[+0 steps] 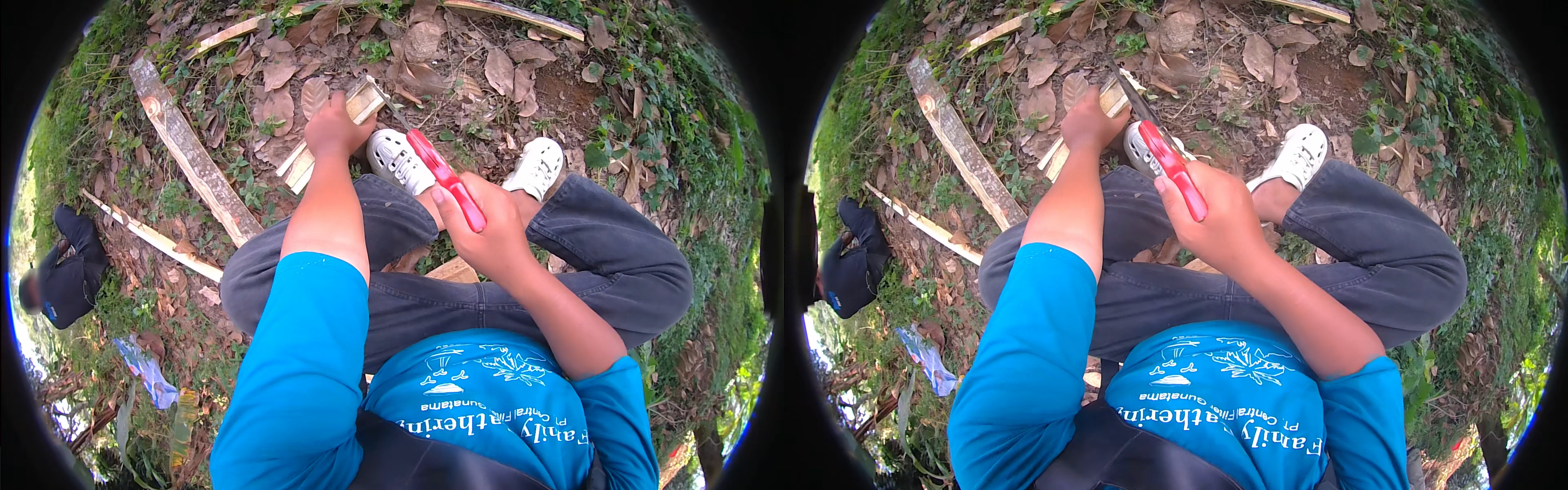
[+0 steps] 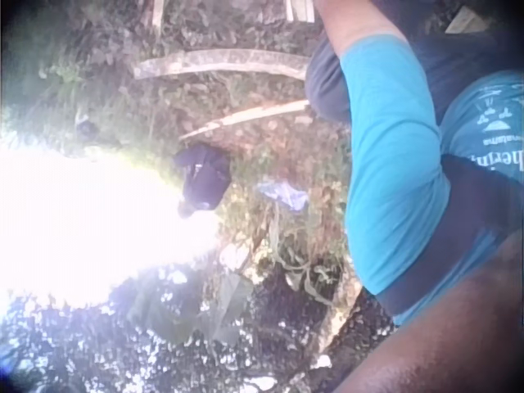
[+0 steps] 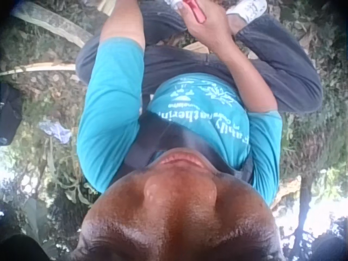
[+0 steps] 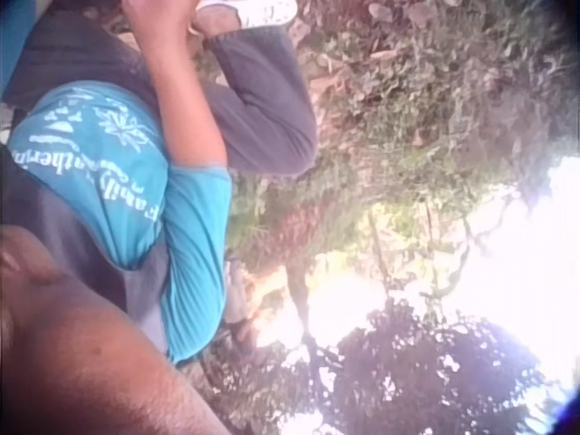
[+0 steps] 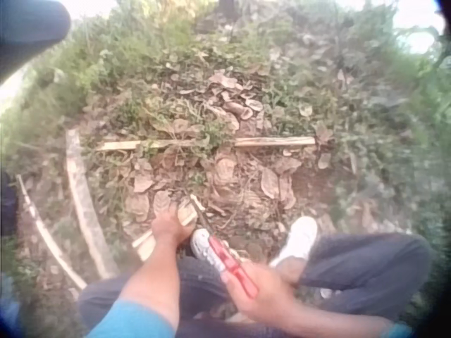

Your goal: The person sits on the ground and uses a red folding saw to cut a piece of wood held between their legs. They saw through the wood to create a notch and then separate a thin strip from the main piece.

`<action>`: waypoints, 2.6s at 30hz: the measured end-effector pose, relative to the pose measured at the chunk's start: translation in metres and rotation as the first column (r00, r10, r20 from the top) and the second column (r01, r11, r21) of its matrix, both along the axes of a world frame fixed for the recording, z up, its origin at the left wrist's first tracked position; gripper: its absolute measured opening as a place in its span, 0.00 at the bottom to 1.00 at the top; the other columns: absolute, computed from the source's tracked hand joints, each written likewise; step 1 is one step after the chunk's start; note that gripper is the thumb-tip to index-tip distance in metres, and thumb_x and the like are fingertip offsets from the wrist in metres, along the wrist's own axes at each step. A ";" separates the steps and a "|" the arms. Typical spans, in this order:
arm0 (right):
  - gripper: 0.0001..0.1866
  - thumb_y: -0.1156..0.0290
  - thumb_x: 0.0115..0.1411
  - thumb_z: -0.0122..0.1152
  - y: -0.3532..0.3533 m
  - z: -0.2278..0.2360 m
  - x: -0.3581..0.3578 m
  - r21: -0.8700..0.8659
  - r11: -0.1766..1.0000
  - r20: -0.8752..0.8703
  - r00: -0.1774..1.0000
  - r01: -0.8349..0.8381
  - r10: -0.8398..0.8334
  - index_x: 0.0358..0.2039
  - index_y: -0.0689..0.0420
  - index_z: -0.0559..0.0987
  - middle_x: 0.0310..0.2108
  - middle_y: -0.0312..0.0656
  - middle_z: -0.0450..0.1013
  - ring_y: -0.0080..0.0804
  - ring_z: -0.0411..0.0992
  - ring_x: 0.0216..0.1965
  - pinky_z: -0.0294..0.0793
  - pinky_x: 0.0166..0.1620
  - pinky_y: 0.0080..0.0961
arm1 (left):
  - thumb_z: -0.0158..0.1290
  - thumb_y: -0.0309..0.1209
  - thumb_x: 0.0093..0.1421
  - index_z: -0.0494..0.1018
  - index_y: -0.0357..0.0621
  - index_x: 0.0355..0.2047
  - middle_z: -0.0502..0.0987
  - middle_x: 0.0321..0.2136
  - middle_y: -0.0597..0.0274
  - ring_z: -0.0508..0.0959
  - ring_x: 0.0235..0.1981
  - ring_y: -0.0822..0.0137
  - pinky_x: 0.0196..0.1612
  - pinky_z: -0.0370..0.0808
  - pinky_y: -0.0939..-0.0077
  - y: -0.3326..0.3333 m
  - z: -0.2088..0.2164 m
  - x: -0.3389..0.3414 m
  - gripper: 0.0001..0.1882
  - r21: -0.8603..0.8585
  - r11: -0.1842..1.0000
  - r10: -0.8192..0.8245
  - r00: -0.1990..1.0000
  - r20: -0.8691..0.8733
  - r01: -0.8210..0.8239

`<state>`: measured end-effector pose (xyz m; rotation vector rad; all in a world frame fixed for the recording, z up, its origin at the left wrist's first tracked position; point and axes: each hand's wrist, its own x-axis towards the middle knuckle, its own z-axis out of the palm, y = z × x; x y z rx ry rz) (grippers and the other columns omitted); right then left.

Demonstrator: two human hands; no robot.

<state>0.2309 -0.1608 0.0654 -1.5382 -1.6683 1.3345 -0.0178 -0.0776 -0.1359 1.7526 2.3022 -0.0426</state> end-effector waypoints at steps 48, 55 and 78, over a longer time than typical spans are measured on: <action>0.20 0.53 0.71 0.61 -0.055 0.138 0.119 -0.077 0.929 -0.879 0.415 0.361 -0.235 0.33 0.59 0.78 0.23 0.34 0.71 0.21 0.71 0.23 0.72 0.31 0.20 | 0.61 0.39 0.63 0.81 0.39 0.45 0.85 0.37 0.51 0.85 0.38 0.57 0.44 0.80 0.64 -0.098 0.177 0.106 0.17 0.410 0.866 -0.472 0.741 0.478 0.287; 0.18 0.57 0.74 0.55 -0.056 0.132 0.122 -0.143 0.878 -0.923 0.258 0.456 -0.284 0.38 0.61 0.76 0.28 0.35 0.71 0.21 0.69 0.29 0.73 0.38 0.23 | 0.62 0.43 0.62 0.78 0.42 0.53 0.80 0.50 0.48 0.80 0.52 0.53 0.54 0.76 0.61 -0.101 0.161 0.124 0.24 0.361 0.873 -0.466 0.780 0.418 0.329; 0.13 0.66 0.72 0.54 -0.036 0.022 0.105 -0.200 0.980 -0.244 0.968 0.011 -0.061 0.44 0.63 0.80 0.26 0.30 0.71 0.15 0.67 0.28 0.68 0.33 0.20 | 0.71 0.44 0.50 0.64 0.44 0.62 0.73 0.60 0.47 0.74 0.62 0.50 0.62 0.74 0.57 0.008 0.018 -0.006 0.43 -0.361 0.930 -0.020 0.992 0.125 0.065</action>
